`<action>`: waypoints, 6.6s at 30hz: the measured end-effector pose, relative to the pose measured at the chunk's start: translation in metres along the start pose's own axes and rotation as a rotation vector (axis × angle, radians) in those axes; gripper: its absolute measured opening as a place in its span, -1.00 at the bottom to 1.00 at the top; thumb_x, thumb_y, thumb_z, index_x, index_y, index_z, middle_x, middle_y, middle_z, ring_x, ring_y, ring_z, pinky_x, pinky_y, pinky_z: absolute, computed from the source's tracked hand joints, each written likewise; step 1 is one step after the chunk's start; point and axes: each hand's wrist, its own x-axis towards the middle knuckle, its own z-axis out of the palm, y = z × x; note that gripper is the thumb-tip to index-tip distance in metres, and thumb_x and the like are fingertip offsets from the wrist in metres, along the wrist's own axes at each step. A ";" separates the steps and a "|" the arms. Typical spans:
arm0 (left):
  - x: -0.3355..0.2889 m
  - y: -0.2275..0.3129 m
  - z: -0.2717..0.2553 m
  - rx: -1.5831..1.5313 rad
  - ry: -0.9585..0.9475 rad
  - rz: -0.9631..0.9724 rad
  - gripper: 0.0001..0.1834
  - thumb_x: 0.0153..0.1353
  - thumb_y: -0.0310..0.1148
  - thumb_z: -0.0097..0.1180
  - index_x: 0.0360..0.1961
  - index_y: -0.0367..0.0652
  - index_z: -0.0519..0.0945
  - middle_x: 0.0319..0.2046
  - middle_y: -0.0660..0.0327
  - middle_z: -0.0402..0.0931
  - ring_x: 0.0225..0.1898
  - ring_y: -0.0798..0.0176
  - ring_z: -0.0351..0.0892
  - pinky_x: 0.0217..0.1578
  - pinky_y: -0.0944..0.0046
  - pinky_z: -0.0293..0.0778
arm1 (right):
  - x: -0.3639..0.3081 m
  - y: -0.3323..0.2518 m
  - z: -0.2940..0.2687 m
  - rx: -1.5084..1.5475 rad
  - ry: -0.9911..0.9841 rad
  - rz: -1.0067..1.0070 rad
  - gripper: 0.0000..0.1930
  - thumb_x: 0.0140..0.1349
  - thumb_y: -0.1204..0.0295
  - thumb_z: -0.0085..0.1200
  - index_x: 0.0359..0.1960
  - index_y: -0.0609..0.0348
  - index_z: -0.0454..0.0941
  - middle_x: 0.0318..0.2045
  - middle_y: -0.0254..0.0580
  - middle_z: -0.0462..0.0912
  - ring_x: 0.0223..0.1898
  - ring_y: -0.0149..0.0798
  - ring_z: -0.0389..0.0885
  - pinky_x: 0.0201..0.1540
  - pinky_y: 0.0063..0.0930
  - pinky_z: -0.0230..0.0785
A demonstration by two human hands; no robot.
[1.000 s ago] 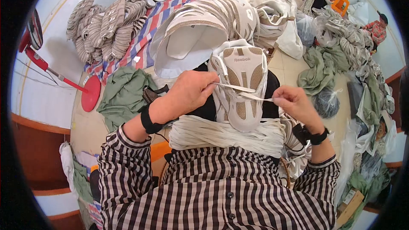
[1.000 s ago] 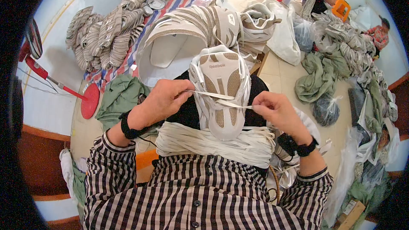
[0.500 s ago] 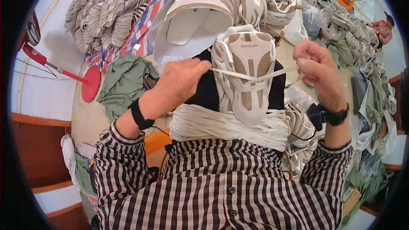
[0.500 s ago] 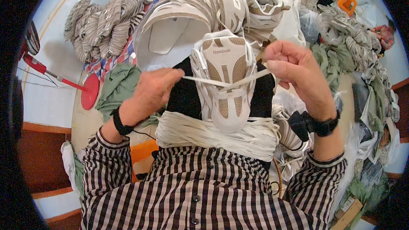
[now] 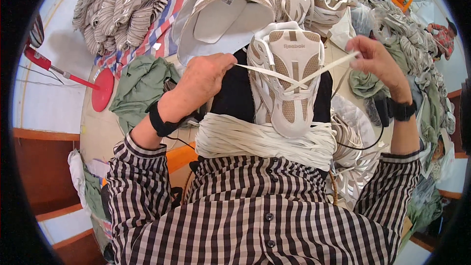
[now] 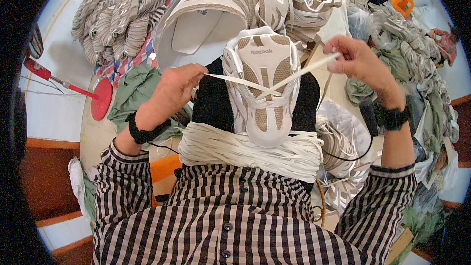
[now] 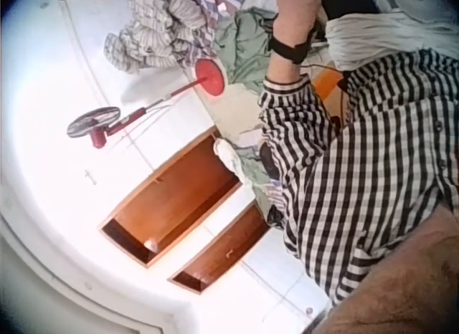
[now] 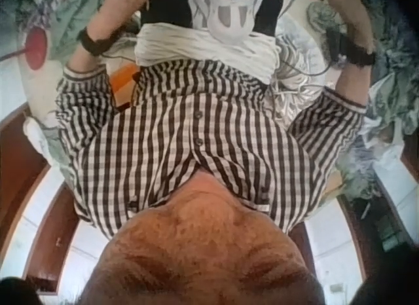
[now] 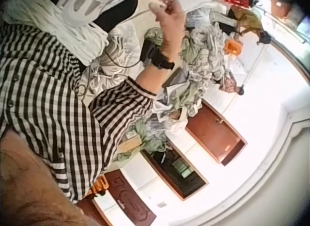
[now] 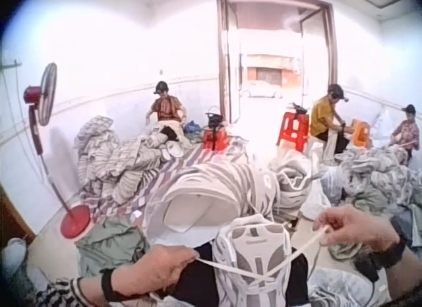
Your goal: Lacing a Reebok brand sneaker in a shoe manufacturing environment.
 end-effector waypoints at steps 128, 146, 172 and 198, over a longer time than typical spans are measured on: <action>-0.004 0.057 0.079 -0.602 0.322 -0.296 -0.90 0.29 -0.53 0.02 -0.22 -0.33 0.53 -0.40 0.20 0.58 -0.40 0.45 0.54 -0.35 0.44 0.49 | -0.022 0.027 0.148 0.264 0.644 -0.245 -0.86 0.19 0.52 0.12 -0.45 0.28 0.41 -0.65 -0.33 0.49 -0.60 -0.52 0.36 -0.54 -0.57 0.24; -0.018 0.061 0.084 -0.420 0.229 -0.113 -0.82 0.22 -0.60 0.01 -0.14 -0.32 0.50 -0.45 0.17 0.61 -0.40 0.39 0.59 -0.35 0.40 0.51 | -0.022 0.025 0.144 0.053 0.576 -0.344 -0.86 0.16 0.50 0.14 -0.44 0.28 0.44 -0.64 -0.20 0.51 -0.61 -0.37 0.43 -0.51 -0.51 0.29; -0.011 0.056 0.085 -0.691 0.310 -0.322 -0.88 0.29 -0.51 0.03 -0.21 -0.33 0.50 -0.48 0.21 0.58 -0.50 0.45 0.55 -0.45 0.44 0.50 | -0.023 0.021 0.144 0.117 0.571 -0.260 -0.86 0.17 0.52 0.11 -0.48 0.28 0.42 -0.65 -0.30 0.51 -0.58 -0.48 0.42 -0.49 -0.55 0.29; 0.015 0.075 0.072 -0.138 0.182 -0.043 -0.71 0.08 -0.67 -0.02 -0.15 -0.19 0.46 -0.59 0.04 0.49 -0.55 0.08 0.59 -0.51 0.20 0.50 | -0.022 0.016 0.137 0.051 0.530 -0.309 -0.85 0.16 0.52 0.14 -0.46 0.29 0.41 -0.63 -0.17 0.53 -0.61 -0.38 0.48 -0.51 -0.51 0.30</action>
